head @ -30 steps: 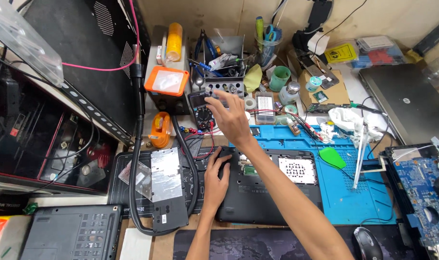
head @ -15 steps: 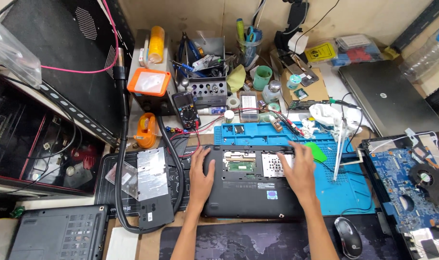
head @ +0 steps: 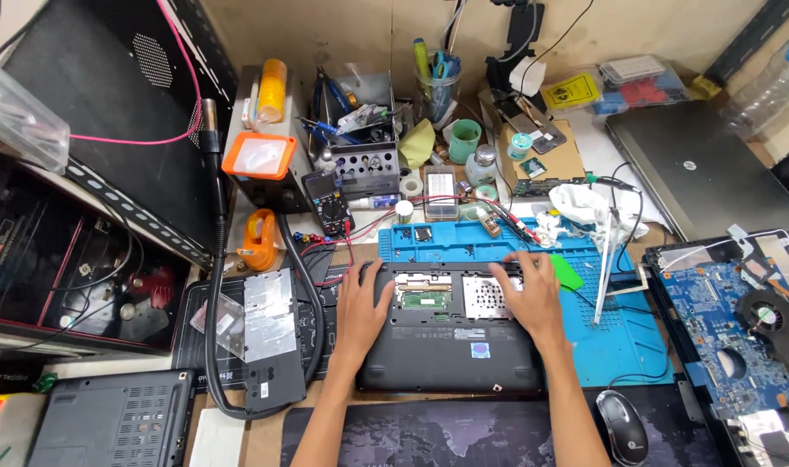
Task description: Disassembling a laptop by removing the back cover, internal plastic components, and the battery
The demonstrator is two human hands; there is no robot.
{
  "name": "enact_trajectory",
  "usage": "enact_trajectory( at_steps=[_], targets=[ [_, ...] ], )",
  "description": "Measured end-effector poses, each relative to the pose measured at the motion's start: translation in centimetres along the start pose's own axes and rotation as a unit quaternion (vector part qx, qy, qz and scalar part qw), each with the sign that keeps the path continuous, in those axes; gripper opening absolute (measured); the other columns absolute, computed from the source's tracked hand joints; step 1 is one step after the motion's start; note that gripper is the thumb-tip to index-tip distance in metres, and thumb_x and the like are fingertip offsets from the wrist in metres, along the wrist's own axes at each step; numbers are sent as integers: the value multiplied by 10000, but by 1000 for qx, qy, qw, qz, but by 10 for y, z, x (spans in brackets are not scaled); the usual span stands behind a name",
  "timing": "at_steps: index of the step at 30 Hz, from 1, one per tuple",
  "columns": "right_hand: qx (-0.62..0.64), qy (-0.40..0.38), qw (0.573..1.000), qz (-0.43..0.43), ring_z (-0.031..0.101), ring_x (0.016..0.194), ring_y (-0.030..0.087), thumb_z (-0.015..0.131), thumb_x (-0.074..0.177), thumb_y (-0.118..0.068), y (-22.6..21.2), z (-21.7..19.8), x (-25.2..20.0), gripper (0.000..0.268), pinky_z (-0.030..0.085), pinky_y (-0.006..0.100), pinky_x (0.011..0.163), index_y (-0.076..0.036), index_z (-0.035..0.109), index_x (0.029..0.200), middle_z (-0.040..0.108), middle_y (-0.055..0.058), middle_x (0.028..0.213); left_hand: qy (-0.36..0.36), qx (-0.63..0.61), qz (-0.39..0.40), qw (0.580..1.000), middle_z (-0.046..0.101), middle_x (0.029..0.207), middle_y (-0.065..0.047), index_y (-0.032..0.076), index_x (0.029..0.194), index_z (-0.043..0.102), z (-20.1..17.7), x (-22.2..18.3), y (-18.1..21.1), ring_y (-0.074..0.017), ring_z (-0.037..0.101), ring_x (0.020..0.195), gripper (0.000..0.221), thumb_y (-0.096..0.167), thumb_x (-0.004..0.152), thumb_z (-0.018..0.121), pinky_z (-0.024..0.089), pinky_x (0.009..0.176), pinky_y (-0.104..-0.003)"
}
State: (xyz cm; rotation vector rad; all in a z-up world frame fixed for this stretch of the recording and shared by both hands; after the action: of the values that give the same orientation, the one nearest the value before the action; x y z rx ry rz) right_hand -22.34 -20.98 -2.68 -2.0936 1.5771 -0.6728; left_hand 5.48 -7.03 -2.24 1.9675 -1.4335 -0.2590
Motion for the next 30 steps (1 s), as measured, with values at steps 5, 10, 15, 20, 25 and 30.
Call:
enact_trajectory(
  at_steps=[5,10,15,20,25,30],
  targets=[
    [-66,44,996,-43,648,1054,372,614,1021,-562,-12,8,18,404,470,514,913,-168,604,932,574,86,1026,23,121,58,991,532,1135,-125,124,1174,599,29,28,-13,-295,539,1033,400,499,1067,508,429,875,-433],
    [-126,62,986,-94,665,913,291,597,1017,-601,-6,21,28,465,475,446,851,-183,539,822,530,12,854,40,146,90,984,475,920,-48,139,966,571,42,45,-15,-218,456,852,405,516,1075,472,376,744,-362],
    [-131,88,981,-113,655,854,286,615,1027,-547,-8,21,29,452,483,426,830,-169,523,797,530,10,781,71,142,103,982,481,896,-80,125,907,510,39,46,-11,-249,499,843,388,470,1084,486,402,761,-367],
    [-130,95,981,-112,654,853,291,620,1022,-532,-8,21,30,444,493,429,815,-170,511,789,532,15,770,87,137,92,982,496,861,-95,113,886,498,37,45,-11,-284,552,873,393,464,1060,537,441,792,-383],
    [-141,89,979,-114,651,842,274,596,1044,-509,-4,23,33,427,487,415,800,-180,515,783,521,1,756,90,123,86,985,502,855,-101,109,890,491,34,43,-10,-296,565,886,389,455,1059,541,449,830,-392],
    [-168,38,978,-117,656,824,296,505,1077,-531,-5,21,39,478,498,417,770,-171,537,765,573,39,759,84,108,85,987,494,842,-95,109,888,499,32,42,-8,-289,563,864,372,433,1067,539,451,819,-384]
  ],
)
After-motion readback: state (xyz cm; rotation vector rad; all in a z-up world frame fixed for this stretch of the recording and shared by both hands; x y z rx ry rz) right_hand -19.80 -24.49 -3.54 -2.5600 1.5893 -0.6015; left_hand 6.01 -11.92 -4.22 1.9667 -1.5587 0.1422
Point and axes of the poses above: each hand's wrist, its own x-axis towards the middle knuckle, its own z-axis out of the palm, y = z × x, the point moved 2 cm from there along x, towards the middle knuckle
